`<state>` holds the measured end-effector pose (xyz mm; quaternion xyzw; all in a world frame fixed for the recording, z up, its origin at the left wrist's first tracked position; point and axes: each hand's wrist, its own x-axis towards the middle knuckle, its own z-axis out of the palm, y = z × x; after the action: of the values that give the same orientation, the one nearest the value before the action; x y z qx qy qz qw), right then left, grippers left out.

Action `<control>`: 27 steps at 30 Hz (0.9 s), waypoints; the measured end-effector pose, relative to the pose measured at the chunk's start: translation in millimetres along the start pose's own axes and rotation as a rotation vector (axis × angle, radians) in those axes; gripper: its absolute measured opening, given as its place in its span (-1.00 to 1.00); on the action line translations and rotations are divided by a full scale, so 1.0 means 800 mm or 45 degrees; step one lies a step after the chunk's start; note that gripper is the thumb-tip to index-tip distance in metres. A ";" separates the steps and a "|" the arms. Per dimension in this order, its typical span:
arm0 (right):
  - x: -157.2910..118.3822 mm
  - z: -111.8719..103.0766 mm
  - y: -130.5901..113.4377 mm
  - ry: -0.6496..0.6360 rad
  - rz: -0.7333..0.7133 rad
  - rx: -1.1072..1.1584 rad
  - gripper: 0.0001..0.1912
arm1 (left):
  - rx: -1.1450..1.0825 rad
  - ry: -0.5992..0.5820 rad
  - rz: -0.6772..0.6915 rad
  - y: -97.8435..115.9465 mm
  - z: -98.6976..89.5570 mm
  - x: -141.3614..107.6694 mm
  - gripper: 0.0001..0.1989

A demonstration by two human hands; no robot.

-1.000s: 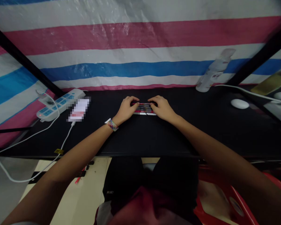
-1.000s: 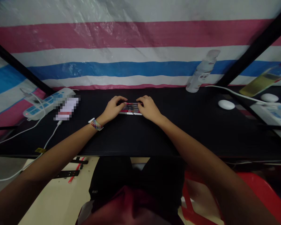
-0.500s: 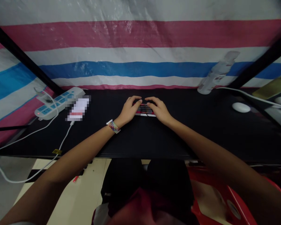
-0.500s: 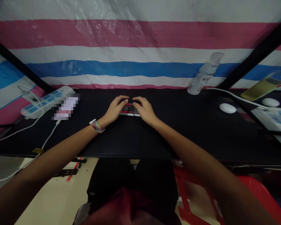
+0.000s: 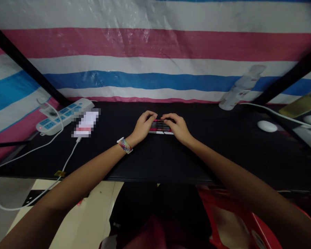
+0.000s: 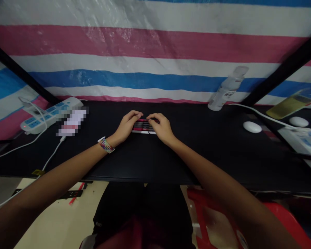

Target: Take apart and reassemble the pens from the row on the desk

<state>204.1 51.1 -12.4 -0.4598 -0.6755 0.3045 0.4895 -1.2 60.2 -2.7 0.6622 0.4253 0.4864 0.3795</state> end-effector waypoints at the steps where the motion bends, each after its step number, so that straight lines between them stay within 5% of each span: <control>1: 0.000 -0.001 -0.001 -0.014 -0.010 -0.009 -0.79 | 0.005 0.011 0.002 -0.001 0.001 0.000 -0.86; 13: -0.021 -0.005 -0.018 -0.284 -0.528 -0.403 -0.86 | -0.025 0.036 -0.014 -0.005 0.001 -0.003 -0.85; 18: -0.025 -0.007 -0.030 -0.449 -0.670 -0.455 -0.91 | 0.002 0.025 0.005 -0.008 0.003 -0.004 -0.86; 27: -0.026 -0.012 -0.047 -0.515 -0.791 -0.521 -0.86 | 0.042 0.013 0.023 -0.008 0.003 -0.005 -0.85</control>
<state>203.3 16.6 15.6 -0.2531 -0.9109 0.0862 0.3141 -0.6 58.8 -10.6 0.6697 0.4291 0.4861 0.3619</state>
